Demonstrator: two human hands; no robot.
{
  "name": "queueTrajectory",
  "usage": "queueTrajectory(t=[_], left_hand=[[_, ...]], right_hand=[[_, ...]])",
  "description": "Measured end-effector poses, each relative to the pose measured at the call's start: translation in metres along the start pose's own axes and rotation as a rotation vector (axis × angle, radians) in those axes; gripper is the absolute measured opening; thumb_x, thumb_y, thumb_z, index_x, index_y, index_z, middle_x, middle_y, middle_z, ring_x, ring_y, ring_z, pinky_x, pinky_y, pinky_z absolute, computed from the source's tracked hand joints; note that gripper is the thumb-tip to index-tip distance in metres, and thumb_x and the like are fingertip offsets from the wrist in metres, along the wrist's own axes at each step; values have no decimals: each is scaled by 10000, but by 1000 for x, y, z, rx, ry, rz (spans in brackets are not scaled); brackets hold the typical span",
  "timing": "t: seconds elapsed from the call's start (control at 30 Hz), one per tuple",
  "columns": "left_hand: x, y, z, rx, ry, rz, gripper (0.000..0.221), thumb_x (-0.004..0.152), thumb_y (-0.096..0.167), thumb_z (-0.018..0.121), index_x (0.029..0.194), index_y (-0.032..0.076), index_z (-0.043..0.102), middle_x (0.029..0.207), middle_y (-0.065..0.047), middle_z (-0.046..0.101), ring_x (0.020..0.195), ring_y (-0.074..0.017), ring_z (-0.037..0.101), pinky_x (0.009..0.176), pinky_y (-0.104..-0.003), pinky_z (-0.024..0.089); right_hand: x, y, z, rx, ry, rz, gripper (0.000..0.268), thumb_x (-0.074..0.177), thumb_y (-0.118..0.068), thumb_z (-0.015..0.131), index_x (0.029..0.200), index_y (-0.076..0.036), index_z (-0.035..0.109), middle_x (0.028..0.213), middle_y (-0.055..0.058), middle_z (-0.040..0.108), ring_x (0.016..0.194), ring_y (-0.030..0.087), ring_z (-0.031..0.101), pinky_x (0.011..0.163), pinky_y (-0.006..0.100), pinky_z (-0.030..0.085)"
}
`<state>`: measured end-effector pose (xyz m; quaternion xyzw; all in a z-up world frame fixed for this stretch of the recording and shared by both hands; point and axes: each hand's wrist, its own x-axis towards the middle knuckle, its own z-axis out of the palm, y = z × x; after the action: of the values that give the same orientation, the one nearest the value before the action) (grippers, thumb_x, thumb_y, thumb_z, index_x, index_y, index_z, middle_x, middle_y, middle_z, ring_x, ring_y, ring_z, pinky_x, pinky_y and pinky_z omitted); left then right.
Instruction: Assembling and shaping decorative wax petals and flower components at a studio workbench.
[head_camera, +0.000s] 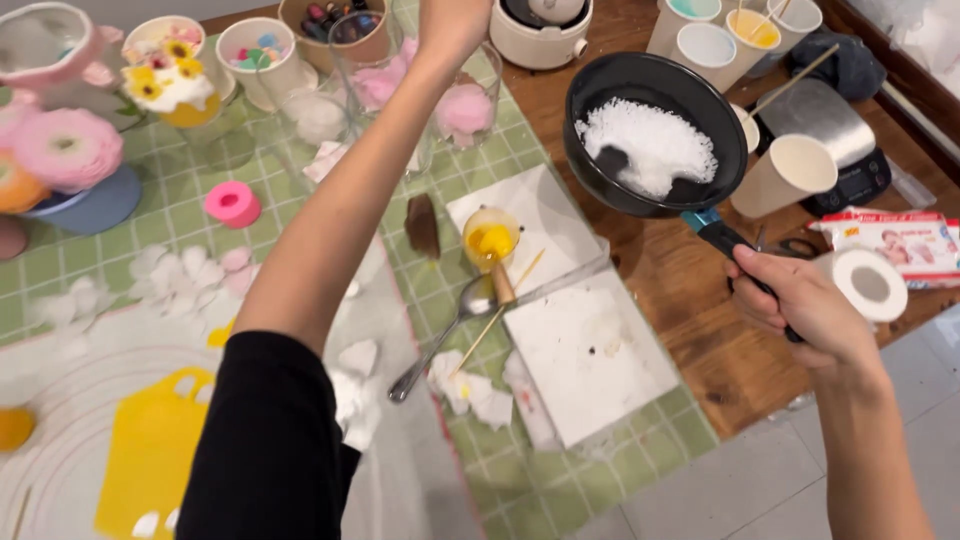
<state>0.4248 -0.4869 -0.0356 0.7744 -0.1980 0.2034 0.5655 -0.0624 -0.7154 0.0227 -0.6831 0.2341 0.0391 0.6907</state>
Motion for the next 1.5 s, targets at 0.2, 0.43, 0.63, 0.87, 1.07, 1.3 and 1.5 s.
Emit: queueTrajectory(t=[0.2,0.43,0.63,0.87,1.07,1.3,1.5], left_hand=[[-98,71,-114,-271,-238,-128,192,938,206,676,904,17,681,790,-34,714,735,-105,744,593,-310,632],[-220,115,-219,-182,-414,178,92,959,42,666,1039,11,701,843,-37,741,795,-128,725,698,-297,573],[-336,140,-278,122,-508,139,68,848,102,733,905,68,747,762,-91,745,703,-201,732,663,-371,564],[-395,123,-217,349,-508,61,93,754,95,715,795,110,797,795,-151,749,775,-358,716,694,-467,546],[-395,93,-151,572,-384,193,177,697,171,788,721,4,734,780,-212,717,791,-383,712,701,-494,551],[-392,107,-190,553,-290,203,99,679,78,733,720,-11,718,792,-231,706,785,-397,709,675,-501,555],[-381,118,-257,511,-424,28,77,778,107,734,776,36,763,784,-226,714,785,-393,713,712,-506,554]], right_hand=[[-57,41,22,-104,84,1,304,1083,-276,491,884,-54,547,533,-57,354,455,70,277,420,263,223],[-135,89,52,-35,131,7,314,1090,-291,495,882,-61,544,520,-55,351,427,70,260,393,273,201],[-186,118,86,-72,132,-7,296,1092,-271,488,901,-59,568,521,-59,348,427,63,261,400,264,211],[-192,145,93,35,79,-15,308,1098,-277,493,899,-54,571,521,-67,368,423,50,273,399,251,224],[-194,126,110,-67,79,3,305,1073,-309,473,908,-74,576,501,-49,370,413,68,278,395,263,224],[-190,125,101,-291,48,70,392,1078,-372,472,1025,-27,651,542,-48,398,472,75,301,458,264,254],[-193,123,98,-398,75,44,397,1048,-367,486,1208,-64,686,618,-14,514,513,81,372,502,257,313]])
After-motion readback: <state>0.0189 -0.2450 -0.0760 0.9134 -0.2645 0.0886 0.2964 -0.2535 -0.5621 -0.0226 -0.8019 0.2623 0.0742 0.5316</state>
